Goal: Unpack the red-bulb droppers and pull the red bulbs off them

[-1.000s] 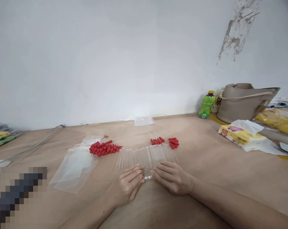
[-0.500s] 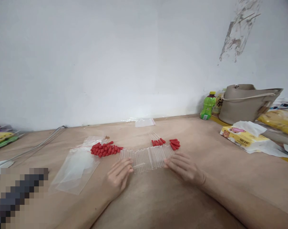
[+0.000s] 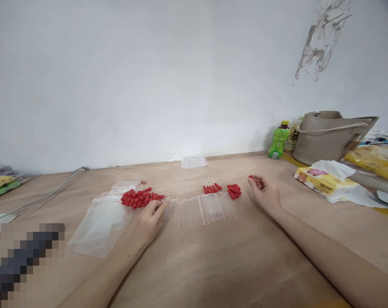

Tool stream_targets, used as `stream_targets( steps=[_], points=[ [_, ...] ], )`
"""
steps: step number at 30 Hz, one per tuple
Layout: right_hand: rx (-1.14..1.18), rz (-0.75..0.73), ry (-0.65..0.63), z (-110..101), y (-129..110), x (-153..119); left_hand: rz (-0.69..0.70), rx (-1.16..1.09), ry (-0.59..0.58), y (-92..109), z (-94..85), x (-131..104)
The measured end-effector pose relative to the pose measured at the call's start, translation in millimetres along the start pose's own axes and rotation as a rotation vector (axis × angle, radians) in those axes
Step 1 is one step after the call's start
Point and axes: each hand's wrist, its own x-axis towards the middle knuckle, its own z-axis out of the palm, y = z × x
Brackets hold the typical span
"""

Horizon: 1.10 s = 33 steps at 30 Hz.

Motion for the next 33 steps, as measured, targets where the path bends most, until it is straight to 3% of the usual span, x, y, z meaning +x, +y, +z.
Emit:
stream_targets(
  steps=[8,11,17,24,27,33],
  points=[
    [0.040,0.175,-0.122,6.3,20.9,9.0,0.160,-0.036,-0.072,13.5,-14.1,11.5],
    [0.081,0.165,-0.185,10.3,18.5,17.4,0.163,-0.073,-0.086,16.5,-17.3,13.1],
    [0.145,0.096,-0.450,19.1,16.1,38.6,0.142,-0.156,-0.150,15.2,-18.4,9.2],
    [0.171,0.100,-0.566,27.5,23.3,32.4,0.156,-0.161,-0.210,10.6,-21.1,8.4],
    [0.167,0.107,-0.570,27.4,26.5,31.7,0.154,-0.157,-0.178,11.9,-22.1,10.0],
    [0.089,0.118,-0.430,27.6,24.6,36.1,0.165,-0.187,-0.107,16.1,-22.9,12.3]
  ],
)
